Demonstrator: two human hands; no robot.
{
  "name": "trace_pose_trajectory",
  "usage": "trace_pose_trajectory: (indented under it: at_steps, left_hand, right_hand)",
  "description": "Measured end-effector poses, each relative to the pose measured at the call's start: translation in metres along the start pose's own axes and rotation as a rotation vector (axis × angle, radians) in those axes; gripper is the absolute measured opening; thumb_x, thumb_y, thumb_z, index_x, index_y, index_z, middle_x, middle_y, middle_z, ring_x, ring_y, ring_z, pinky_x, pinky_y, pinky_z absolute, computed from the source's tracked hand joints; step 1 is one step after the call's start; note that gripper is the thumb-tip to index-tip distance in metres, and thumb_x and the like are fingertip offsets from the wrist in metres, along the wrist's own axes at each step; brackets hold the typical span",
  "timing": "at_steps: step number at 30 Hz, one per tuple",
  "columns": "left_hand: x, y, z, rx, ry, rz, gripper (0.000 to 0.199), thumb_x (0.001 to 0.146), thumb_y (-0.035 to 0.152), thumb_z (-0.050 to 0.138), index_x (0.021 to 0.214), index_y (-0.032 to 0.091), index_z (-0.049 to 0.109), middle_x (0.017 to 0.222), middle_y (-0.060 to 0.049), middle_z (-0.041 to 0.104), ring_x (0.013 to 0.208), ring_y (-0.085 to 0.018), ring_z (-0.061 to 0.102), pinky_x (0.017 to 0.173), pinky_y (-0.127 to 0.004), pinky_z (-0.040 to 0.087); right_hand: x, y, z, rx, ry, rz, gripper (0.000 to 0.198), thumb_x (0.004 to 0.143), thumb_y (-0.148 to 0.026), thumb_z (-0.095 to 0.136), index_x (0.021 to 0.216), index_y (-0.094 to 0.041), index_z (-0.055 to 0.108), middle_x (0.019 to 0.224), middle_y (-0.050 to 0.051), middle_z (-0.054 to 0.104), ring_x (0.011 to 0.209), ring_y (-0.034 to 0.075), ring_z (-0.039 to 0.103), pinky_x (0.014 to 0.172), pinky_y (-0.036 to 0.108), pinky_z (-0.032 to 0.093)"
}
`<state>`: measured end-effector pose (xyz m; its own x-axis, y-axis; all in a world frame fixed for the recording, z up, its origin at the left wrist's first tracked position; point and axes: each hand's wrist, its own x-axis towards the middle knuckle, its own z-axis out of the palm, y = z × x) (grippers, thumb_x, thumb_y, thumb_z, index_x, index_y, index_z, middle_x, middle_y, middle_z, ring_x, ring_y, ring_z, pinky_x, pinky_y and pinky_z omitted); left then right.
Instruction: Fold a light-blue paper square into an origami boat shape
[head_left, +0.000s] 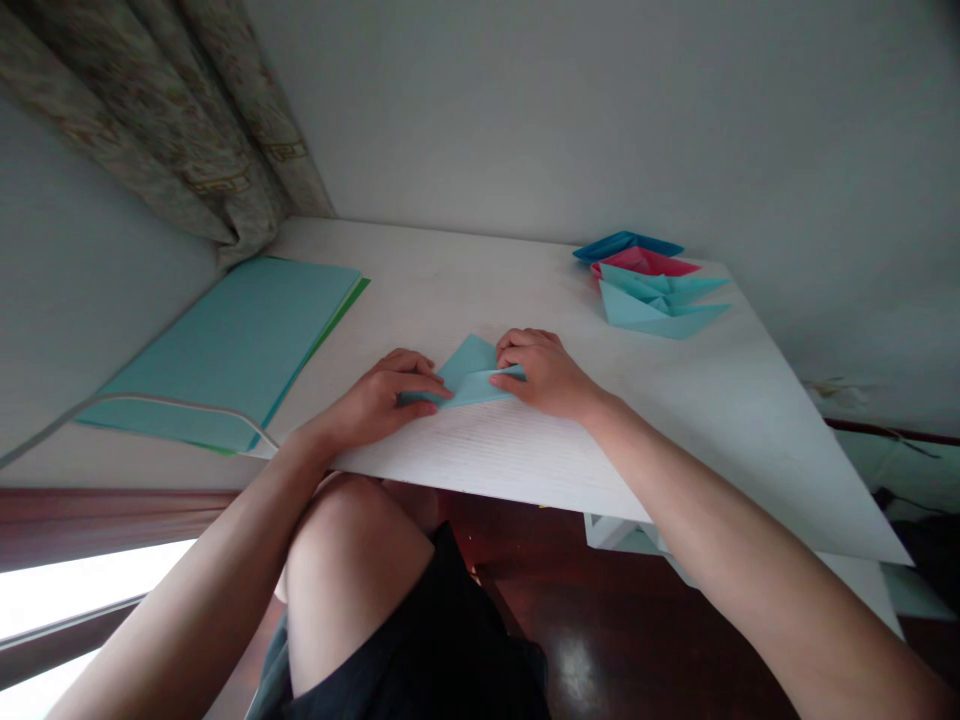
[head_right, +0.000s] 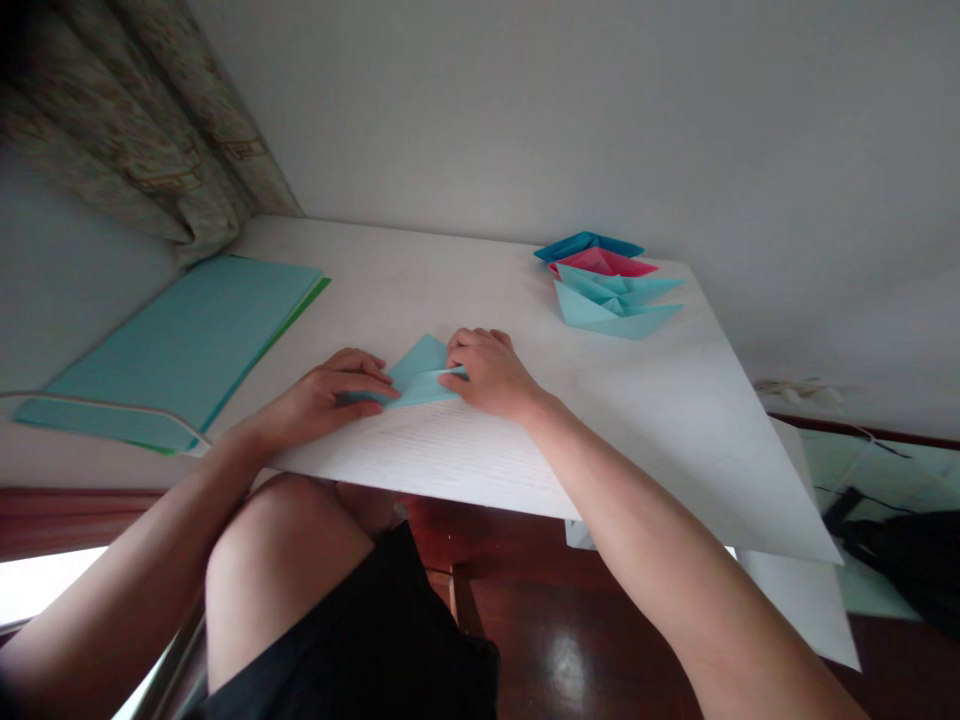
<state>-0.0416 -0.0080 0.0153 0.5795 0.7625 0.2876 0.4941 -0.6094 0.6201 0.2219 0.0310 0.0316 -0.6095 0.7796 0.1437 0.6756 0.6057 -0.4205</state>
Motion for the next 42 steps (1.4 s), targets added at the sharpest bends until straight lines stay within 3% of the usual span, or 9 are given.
trace_pose_trajectory:
  at_steps: [7, 24, 31, 37, 42]
  left_hand:
    - [0.006, -0.011, 0.000, -0.118, 0.025, 0.028, 0.015, 0.087, 0.031, 0.063, 0.090, 0.028, 0.077, 0.092, -0.005, 0.072, 0.100, -0.022, 0.060, 0.089, -0.040, 0.051]
    - [0.002, -0.012, -0.001, -0.118, 0.042, 0.088, 0.017, 0.090, 0.027, 0.059, 0.098, 0.025, 0.074, 0.094, -0.006, 0.073, 0.103, -0.022, 0.062, 0.091, -0.040, 0.050]
    - [0.002, -0.001, 0.002, 0.034, 0.132, 0.028, 0.031, 0.094, 0.029, 0.052, 0.122, 0.022, 0.063, 0.121, -0.010, 0.062, 0.111, -0.022, 0.057, 0.094, -0.038, 0.047]
    - [0.005, -0.001, 0.004, 0.148, 0.116, -0.040, 0.033, 0.095, 0.033, 0.048, 0.121, 0.018, 0.063, 0.089, -0.007, 0.063, 0.086, -0.019, 0.057, 0.078, -0.034, 0.048]
    - [0.003, -0.004, 0.005, 0.191, 0.091, -0.023, 0.033, 0.093, 0.032, 0.051, 0.119, 0.015, 0.064, 0.085, -0.006, 0.065, 0.081, -0.020, 0.055, 0.081, -0.038, 0.044]
  right_hand:
    - [0.000, 0.000, 0.000, 0.005, -0.002, 0.006, 0.013, 0.084, -0.029, 0.063, 0.075, -0.021, 0.066, 0.097, 0.003, 0.063, 0.094, 0.021, 0.056, 0.093, 0.040, 0.032]
    - [0.001, 0.000, 0.000, 0.001, 0.000, 0.006, 0.011, 0.084, -0.027, 0.063, 0.075, -0.020, 0.065, 0.096, 0.003, 0.063, 0.095, 0.021, 0.056, 0.093, 0.039, 0.032]
    - [0.001, 0.000, -0.001, 0.006, -0.002, -0.008, 0.012, 0.083, -0.026, 0.063, 0.073, -0.020, 0.064, 0.097, 0.003, 0.065, 0.093, 0.020, 0.057, 0.093, 0.039, 0.032]
    - [0.000, -0.001, -0.002, 0.018, 0.001, -0.009, 0.012, 0.083, -0.027, 0.062, 0.073, -0.021, 0.064, 0.097, 0.002, 0.065, 0.092, 0.020, 0.057, 0.093, 0.040, 0.031]
    - [0.001, -0.001, -0.002, 0.017, -0.001, -0.010, 0.012, 0.083, -0.027, 0.062, 0.073, -0.020, 0.064, 0.097, 0.002, 0.065, 0.092, 0.020, 0.058, 0.093, 0.040, 0.031]
